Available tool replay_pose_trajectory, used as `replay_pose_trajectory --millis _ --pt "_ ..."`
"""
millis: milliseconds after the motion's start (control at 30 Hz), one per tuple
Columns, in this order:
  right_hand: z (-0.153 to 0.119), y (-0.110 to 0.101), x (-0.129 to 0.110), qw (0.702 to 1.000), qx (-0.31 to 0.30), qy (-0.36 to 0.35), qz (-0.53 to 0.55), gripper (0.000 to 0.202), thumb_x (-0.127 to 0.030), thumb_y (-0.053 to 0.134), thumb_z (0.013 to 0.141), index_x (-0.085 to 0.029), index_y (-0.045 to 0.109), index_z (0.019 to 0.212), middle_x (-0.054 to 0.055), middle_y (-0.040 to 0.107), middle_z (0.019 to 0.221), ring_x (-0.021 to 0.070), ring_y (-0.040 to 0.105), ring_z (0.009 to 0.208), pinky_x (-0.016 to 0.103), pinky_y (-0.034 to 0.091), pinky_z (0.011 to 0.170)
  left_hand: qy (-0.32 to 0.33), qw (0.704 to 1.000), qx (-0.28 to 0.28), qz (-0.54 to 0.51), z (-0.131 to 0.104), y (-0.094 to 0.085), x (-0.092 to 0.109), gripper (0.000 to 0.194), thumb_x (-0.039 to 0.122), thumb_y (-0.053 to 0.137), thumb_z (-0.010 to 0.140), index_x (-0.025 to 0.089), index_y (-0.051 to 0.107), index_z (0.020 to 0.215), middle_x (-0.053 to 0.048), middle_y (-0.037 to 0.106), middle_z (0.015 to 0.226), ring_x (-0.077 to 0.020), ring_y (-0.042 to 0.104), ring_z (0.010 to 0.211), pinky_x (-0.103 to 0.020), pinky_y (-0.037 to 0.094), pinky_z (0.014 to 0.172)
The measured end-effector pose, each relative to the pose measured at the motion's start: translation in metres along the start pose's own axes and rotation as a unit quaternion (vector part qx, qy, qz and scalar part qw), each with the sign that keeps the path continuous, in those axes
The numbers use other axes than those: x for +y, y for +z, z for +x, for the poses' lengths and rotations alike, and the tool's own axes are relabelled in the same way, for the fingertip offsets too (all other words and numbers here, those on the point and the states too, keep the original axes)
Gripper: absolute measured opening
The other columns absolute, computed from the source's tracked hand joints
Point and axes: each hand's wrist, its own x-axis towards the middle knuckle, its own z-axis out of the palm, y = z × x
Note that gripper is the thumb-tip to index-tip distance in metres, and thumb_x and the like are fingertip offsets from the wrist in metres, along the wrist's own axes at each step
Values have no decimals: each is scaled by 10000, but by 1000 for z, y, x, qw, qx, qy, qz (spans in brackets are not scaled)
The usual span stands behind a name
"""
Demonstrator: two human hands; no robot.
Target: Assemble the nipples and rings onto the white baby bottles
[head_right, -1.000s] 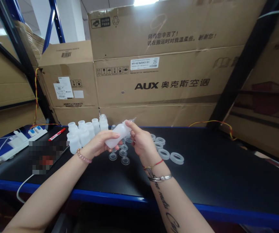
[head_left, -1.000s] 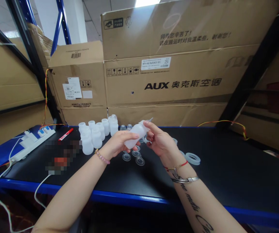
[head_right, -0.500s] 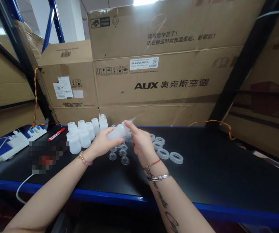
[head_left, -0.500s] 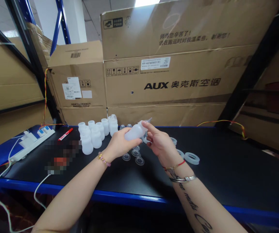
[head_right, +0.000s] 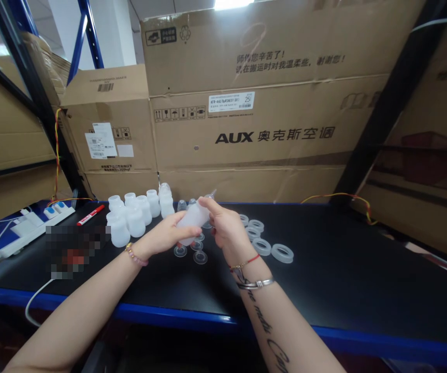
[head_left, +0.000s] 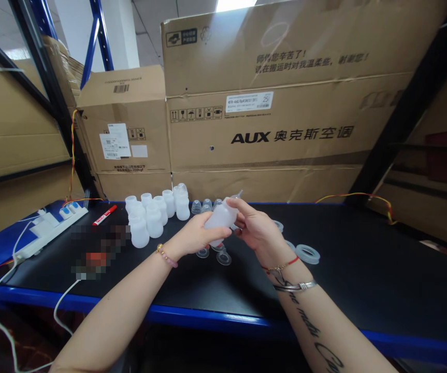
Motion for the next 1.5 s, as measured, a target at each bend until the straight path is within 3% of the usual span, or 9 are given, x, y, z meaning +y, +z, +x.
replay_pose_trajectory --millis 200,467,733,867,1000,1067,1167,1233,1500 --pt "1 3 2 998 41 -14 -39 307 -429 737 539 -204 532 580 -70 393 438 90 310 430 268 208 418 40 983 85 156 -3 6 0 304 416 604 790 180 582 980 -21 638 798 -164 570 664 -253 391 554" --pt "-3 11 7 996 62 -62 -29 221 -369 736 582 -181 621 581 -14 539 495 122 486 497 258 309 437 67 960 134 239 -4 10 0 336 373 593 799 186 580 1078 -51 668 878 -211 606 715 -294 403 598" --pt "-7 16 17 993 -89 -5 72 291 -281 840 510 -131 708 722 67 712 728 158 630 626 255 500 579 81 985 124 85 7 18 -13 457 348 622 807 156 490 1200 -109 639 1096 -229 624 957 -351 493 827" --pt "-3 13 19 997 -50 -15 53 277 -223 829 467 -132 701 695 67 716 725 173 643 627 262 501 571 84 991 91 42 8 19 -10 470 258 620 775 142 507 1216 -124 610 1178 -248 579 1074 -373 480 921" --pt "1 6 19 999 -23 -38 24 294 -235 826 439 -129 693 679 48 693 669 161 606 563 259 452 496 52 997 34 -41 13 8 -6 327 215 492 806 152 610 1104 -93 626 1146 -222 590 1033 -337 513 840" --pt "3 2 17 999 -10 -48 -2 281 -251 818 441 -134 686 660 26 661 606 143 561 504 252 399 444 32 995 78 -51 22 -1 -12 323 209 439 823 158 640 1071 -90 619 1156 -207 599 996 -316 526 773" --pt "4 -4 12 995 31 -84 -46 250 -271 794 463 -144 680 645 11 621 547 136 522 463 251 345 410 26 975 214 55 39 -15 -30 310 207 507 809 154 659 1075 -99 631 1135 -196 606 979 -327 512 845" --pt "4 -9 8 989 59 -118 -69 246 -269 783 465 -143 676 647 13 612 535 145 526 465 253 339 408 32 952 261 157 50 -21 -42 320 178 525 803 141 668 1087 -121 621 1162 -199 605 994 -359 470 951" --pt "8 -19 6 970 91 -172 -146 234 -229 752 454 -122 686 653 4 602 534 155 537 500 245 353 427 39 932 148 328 71 -15 -48 365 215 629 773 162 686 1130 -137 650 1180 -279 564 1163 -400 380 1065"
